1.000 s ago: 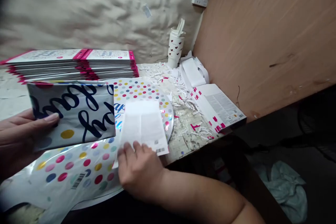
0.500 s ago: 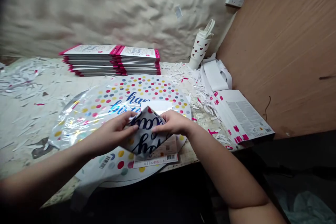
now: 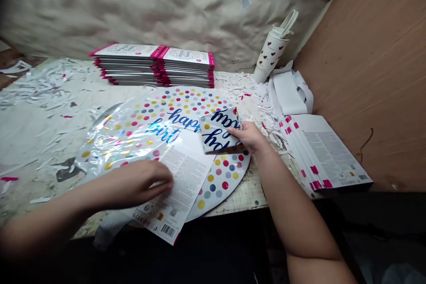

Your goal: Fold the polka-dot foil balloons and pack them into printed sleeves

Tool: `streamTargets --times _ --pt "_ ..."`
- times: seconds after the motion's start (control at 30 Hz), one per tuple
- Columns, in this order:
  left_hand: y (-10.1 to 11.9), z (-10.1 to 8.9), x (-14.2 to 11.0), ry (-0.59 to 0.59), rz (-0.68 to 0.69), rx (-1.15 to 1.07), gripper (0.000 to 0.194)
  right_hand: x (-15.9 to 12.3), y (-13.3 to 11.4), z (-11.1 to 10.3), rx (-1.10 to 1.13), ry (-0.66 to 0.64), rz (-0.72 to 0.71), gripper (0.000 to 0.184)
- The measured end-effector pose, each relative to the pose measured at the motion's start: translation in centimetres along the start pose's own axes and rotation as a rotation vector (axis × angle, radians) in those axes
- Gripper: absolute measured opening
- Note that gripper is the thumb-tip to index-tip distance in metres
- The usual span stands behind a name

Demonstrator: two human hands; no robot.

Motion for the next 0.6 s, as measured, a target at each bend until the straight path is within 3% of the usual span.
streamTargets --times 0.17,0.3,0.4,0.6 --pt "-0.5 1.5 5.8 0.203 -0.077 0.353 0.02 0.5 0.9 1.1 -0.053 0.115 -0.093 0.012" --pt "-1.3 2.4 6.8 0.241 -0.024 0.352 0.016 -0.3 1.1 1.0 -0.128 0.109 -0.096 0.02" --pt "-1.6 1.7 6.4 0.241 0.013 0.279 0.015 -0.8 0.8 1.1 -0.152 -0.009 -0.006 0.026" --pt "-1.1 0.8 5.8 0.294 0.111 0.244 0.018 0.4 -1.5 1.6 -0.23 -0.433 0.201 0.032"
Point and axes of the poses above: each hand's wrist, its own x-axis towards the middle knuckle, its own z-axis out of the palm, y = z × x, the point moved 3 cm from there along x, towards the middle knuckle, and after that the axes turned 6 degrees about x, right-handed, at the moved point
